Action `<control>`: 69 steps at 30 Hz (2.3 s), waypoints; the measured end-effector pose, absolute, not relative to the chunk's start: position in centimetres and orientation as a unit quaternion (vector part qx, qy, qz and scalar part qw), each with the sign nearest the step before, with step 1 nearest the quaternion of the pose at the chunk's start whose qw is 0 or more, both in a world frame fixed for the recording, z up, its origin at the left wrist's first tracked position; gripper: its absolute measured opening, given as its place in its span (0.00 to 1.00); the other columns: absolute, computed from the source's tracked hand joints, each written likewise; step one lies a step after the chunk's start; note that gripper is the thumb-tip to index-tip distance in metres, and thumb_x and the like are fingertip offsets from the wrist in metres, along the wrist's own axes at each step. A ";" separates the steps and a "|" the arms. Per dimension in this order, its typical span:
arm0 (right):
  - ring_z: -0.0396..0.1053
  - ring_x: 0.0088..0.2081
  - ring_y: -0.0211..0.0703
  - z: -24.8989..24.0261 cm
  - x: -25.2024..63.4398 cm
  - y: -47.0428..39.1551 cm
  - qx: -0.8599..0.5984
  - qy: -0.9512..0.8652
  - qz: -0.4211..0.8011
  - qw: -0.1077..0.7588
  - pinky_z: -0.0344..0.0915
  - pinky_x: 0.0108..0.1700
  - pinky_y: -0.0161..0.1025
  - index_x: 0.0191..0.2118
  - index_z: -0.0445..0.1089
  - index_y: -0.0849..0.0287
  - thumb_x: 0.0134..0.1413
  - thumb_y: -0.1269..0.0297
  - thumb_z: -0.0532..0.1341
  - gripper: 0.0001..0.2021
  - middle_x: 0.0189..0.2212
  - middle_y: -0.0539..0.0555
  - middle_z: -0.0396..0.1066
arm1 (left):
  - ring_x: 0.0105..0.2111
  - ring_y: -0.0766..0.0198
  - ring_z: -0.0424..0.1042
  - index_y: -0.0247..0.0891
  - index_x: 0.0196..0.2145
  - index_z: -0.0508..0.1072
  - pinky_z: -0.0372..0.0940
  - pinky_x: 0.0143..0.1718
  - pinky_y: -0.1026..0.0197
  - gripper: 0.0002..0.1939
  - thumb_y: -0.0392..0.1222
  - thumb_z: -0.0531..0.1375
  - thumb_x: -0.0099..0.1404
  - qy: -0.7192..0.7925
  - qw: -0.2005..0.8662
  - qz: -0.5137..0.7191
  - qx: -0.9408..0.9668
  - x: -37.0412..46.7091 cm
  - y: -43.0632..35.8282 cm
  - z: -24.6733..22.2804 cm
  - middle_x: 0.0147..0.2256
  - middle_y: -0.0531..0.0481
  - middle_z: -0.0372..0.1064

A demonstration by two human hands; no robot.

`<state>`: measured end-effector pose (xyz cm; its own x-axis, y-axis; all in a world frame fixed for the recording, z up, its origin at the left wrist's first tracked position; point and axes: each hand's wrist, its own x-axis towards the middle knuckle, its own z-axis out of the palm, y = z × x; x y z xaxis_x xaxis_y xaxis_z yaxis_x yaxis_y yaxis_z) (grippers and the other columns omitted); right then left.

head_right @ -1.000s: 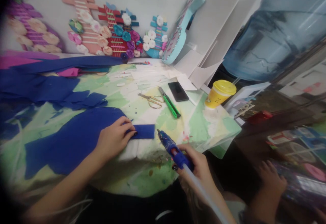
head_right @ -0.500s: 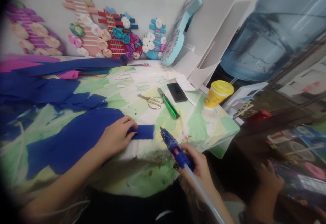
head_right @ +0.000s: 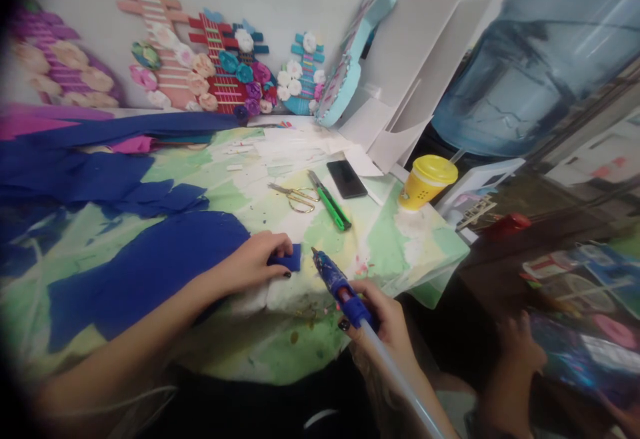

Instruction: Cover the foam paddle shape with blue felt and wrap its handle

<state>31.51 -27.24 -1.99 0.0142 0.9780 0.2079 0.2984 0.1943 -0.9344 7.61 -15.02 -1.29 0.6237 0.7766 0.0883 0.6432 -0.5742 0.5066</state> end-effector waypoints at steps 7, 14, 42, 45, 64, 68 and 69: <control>0.63 0.21 0.38 -1.9 31.4 -27.2 -0.533 -0.610 0.335 0.481 0.60 0.23 0.33 0.38 0.72 0.59 0.44 0.60 0.64 0.14 0.25 0.50 0.71 | 0.24 0.68 0.64 0.36 0.25 0.72 0.56 0.27 0.67 0.03 0.31 0.62 0.54 0.392 0.349 0.193 0.829 7.9 -14.4 -1.5 0.22 0.56 0.66; 0.62 0.22 0.38 -2.2 31.4 -27.4 -0.518 -0.592 0.378 0.488 0.59 0.23 0.33 0.40 0.71 0.57 0.46 0.61 0.63 0.13 0.24 0.49 0.68 | 0.27 0.67 0.64 0.36 0.25 0.70 0.57 0.31 0.65 0.06 0.29 0.62 0.55 0.411 0.298 0.202 0.837 8.0 -14.5 -1.9 0.24 0.55 0.66; 0.57 0.19 0.35 -3.2 32.1 -28.2 -0.516 -0.543 0.411 0.520 0.54 0.23 0.37 0.41 0.69 0.58 0.49 0.52 0.64 0.18 0.26 0.51 0.68 | 0.48 0.48 0.68 0.30 0.44 0.74 0.60 0.49 0.45 0.13 0.35 0.51 0.67 0.516 -0.099 0.219 0.822 4.6 -16.7 -1.1 0.45 0.36 0.72; 0.57 0.18 0.36 -3.6 31.9 -27.6 -0.508 -0.513 0.449 0.527 0.52 0.23 0.37 0.41 0.69 0.60 0.53 0.53 0.62 0.16 0.19 0.49 0.64 | 0.44 0.53 0.68 0.32 0.43 0.74 0.62 0.46 0.51 0.12 0.37 0.54 0.67 0.389 -0.066 0.264 0.880 4.2 -19.2 -1.7 0.42 0.40 0.73; 0.62 0.19 0.38 -2.0 29.4 -22.5 -0.484 -0.535 0.558 0.411 0.55 0.22 0.35 0.38 0.69 0.63 0.60 0.48 0.53 0.20 0.17 0.50 0.66 | 0.36 0.55 0.63 0.35 0.31 0.76 0.54 0.36 0.53 0.07 0.30 0.58 0.63 0.417 -0.049 0.322 0.849 4.7 -20.1 -3.2 0.30 0.47 0.72; 0.60 0.19 0.37 -1.7 28.5 -22.7 -0.503 -0.550 0.554 0.370 0.55 0.23 0.36 0.31 0.66 0.61 0.58 0.44 0.54 0.22 0.15 0.49 0.64 | 0.37 0.54 0.63 0.33 0.31 0.75 0.54 0.36 0.52 0.10 0.28 0.54 0.64 0.383 -0.121 0.333 0.853 4.9 -21.0 -3.1 0.30 0.44 0.72; 0.59 0.19 0.37 -1.6 28.2 -22.9 -0.510 -0.553 0.548 0.365 0.55 0.23 0.36 0.30 0.66 0.60 0.58 0.44 0.54 0.22 0.15 0.48 0.62 | 0.36 0.53 0.63 0.32 0.30 0.75 0.55 0.35 0.52 0.11 0.28 0.54 0.64 0.378 -0.130 0.336 0.853 4.9 -21.1 -3.0 0.30 0.44 0.72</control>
